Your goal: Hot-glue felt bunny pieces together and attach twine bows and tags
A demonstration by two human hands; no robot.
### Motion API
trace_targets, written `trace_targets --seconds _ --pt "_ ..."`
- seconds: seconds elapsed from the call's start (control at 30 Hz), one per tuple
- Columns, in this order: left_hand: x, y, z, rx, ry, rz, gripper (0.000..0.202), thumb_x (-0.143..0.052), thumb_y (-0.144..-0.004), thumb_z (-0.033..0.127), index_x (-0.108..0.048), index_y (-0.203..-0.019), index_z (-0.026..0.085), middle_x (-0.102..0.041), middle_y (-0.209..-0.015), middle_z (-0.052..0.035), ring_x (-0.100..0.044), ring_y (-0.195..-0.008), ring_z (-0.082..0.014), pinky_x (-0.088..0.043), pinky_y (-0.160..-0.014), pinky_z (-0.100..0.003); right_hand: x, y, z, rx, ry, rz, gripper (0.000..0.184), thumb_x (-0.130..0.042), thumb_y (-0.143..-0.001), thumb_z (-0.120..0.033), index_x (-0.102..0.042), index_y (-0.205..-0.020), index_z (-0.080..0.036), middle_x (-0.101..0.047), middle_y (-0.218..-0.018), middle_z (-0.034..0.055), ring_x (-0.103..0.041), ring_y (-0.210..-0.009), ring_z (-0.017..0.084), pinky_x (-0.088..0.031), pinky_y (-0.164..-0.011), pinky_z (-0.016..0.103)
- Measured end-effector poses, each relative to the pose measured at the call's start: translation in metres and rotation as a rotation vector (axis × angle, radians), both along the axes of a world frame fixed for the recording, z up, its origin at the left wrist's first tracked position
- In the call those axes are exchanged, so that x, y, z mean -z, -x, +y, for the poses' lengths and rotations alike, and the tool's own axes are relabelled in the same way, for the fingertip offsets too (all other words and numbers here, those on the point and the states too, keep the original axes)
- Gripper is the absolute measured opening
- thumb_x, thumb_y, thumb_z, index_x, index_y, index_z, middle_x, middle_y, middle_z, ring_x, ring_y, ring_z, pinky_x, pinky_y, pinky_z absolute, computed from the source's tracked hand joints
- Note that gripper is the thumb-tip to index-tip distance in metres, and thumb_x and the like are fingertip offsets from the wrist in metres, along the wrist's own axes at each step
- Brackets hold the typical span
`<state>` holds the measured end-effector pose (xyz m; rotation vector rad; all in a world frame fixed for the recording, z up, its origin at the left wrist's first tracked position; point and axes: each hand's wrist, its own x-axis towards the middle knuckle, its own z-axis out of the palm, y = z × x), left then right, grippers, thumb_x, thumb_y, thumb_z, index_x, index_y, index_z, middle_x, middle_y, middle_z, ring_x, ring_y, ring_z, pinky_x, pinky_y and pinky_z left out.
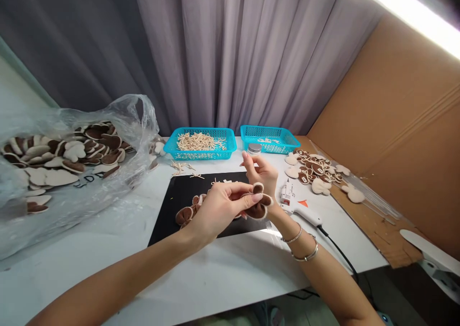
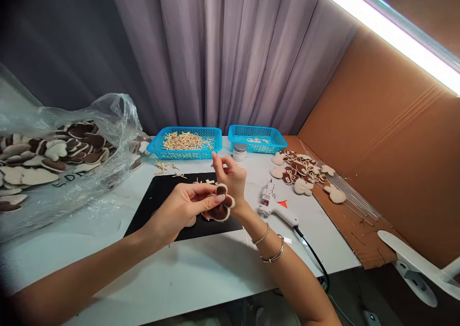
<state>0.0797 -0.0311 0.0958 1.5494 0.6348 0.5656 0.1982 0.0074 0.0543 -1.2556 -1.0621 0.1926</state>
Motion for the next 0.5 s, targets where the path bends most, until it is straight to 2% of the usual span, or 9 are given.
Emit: trace_targets --seconds 0.03,0.07,0.13,0.17,0.23,0.3,0.37,0.43,0.5 --pt "-0.002 0.001 -0.01 0.113 -0.002 0.012 0.02 -0.061 -0.08 0.034 -0.073 -0.079 0.018 -0.067 -0.068 -0.0041 -0.059 -0.059 -0.0126 -0.047 -0.054 -0.023 0.004 0.0 0.004 0.028 -0.005 -0.066 0.038 -0.05 -0.085 -0.047 -0.054 -0.06 -0.019 -0.053 -0.054 -0.0023 -0.039 -0.044 0.008 -0.032 -0.045 0.023" --pt "-0.004 0.002 -0.019 0.29 -0.011 0.046 0.02 -0.061 -0.08 0.034 -0.074 -0.078 0.019 -0.068 -0.068 -0.0049 -0.061 -0.061 -0.0146 -0.049 -0.056 -0.024 0.008 -0.001 0.008 0.039 0.0 -0.136 0.039 -0.047 -0.086 -0.048 -0.054 -0.061 -0.019 -0.054 -0.054 -0.0014 -0.038 -0.044 0.007 -0.031 -0.045 0.023" --pt "-0.006 0.006 -0.033 0.49 -0.178 -0.024 0.014 -0.061 -0.08 0.028 -0.073 -0.084 0.022 -0.071 -0.075 -0.0037 -0.065 -0.067 -0.0157 -0.053 -0.063 -0.025 0.014 -0.007 0.014 0.038 0.051 -0.285 0.043 -0.042 -0.09 -0.047 -0.056 -0.061 -0.018 -0.053 -0.053 -0.0004 -0.036 -0.042 0.008 -0.03 -0.045 0.024" --pt "-0.006 0.009 -0.034 0.463 -0.299 -0.052 0.016 -0.058 -0.082 0.024 -0.073 -0.087 0.023 -0.071 -0.078 -0.0032 -0.065 -0.069 -0.0152 -0.054 -0.066 -0.025 0.015 -0.012 0.015 0.044 0.091 -0.364 0.044 -0.041 -0.091 -0.045 -0.056 -0.061 -0.017 -0.053 -0.051 -0.0001 -0.036 -0.043 0.008 -0.029 -0.046 0.024" --pt "-0.001 0.017 -0.026 0.098 -0.634 -0.06 0.018 -0.054 -0.085 0.018 -0.07 -0.09 0.024 -0.071 -0.083 -0.0025 -0.066 -0.077 -0.0153 -0.054 -0.076 -0.027 0.01 -0.028 0.011 0.086 0.146 -0.52 0.043 -0.041 -0.092 -0.043 -0.059 -0.062 -0.017 -0.056 -0.054 0.0019 -0.045 -0.051 0.011 -0.034 -0.053 0.025" --pt "0.009 0.028 -0.008 -0.092 -0.943 -0.026 0.021 -0.053 -0.085 0.015 -0.066 -0.099 0.025 -0.07 -0.092 -0.0022 -0.064 -0.09 -0.0175 -0.051 -0.088 -0.032 0.002 -0.044 -0.001 0.088 0.118 -0.637 0.037 -0.043 -0.091 -0.043 -0.063 -0.073 -0.018 -0.065 -0.072 0.0063 -0.055 -0.075 0.019 -0.04 -0.068 0.03" --pt "0.023 0.042 0.009 -0.141 -1.204 -0.001 0.028 -0.054 -0.084 0.011 -0.062 -0.107 0.025 -0.069 -0.099 -0.0025 -0.063 -0.097 -0.018 -0.052 -0.087 -0.031 -0.007 -0.054 -0.017 -0.106 0.057 -0.664 0.035 -0.043 -0.089 -0.049 -0.062 -0.092 -0.02 -0.066 -0.095 0.0085 -0.055 -0.097 0.022 -0.041 -0.081 0.035" --pt "0.034 0.055 0.021 -0.154 -1.429 0.014 0.037 -0.055 -0.081 0.006 -0.056 -0.114 0.022 -0.067 -0.106 -0.0048 -0.061 -0.103 -0.0188 -0.052 -0.09 -0.032 -0.011 -0.053 -0.033 -0.457 0.063 -0.646 0.045 -0.047 -0.083 -0.058 -0.056 -0.107 -0.02 -0.066 -0.096 0.0071 -0.059 -0.091 0.019 -0.045 -0.078 0.032" --pt "0.04 0.066 0.025 -0.147 -1.567 0.02 0.04 -0.056 -0.08 0.004 -0.052 -0.117 0.019 -0.066 -0.107 -0.0072 -0.059 -0.107 -0.0194 -0.053 -0.091 -0.033 -0.01 -0.043 -0.047 -0.669 0.065 -0.686 0.054 -0.056 -0.074 -0.062 -0.053 -0.107 -0.019 -0.066 -0.087 0.0049 -0.06 -0.076 0.015 -0.048 -0.069 0.028"
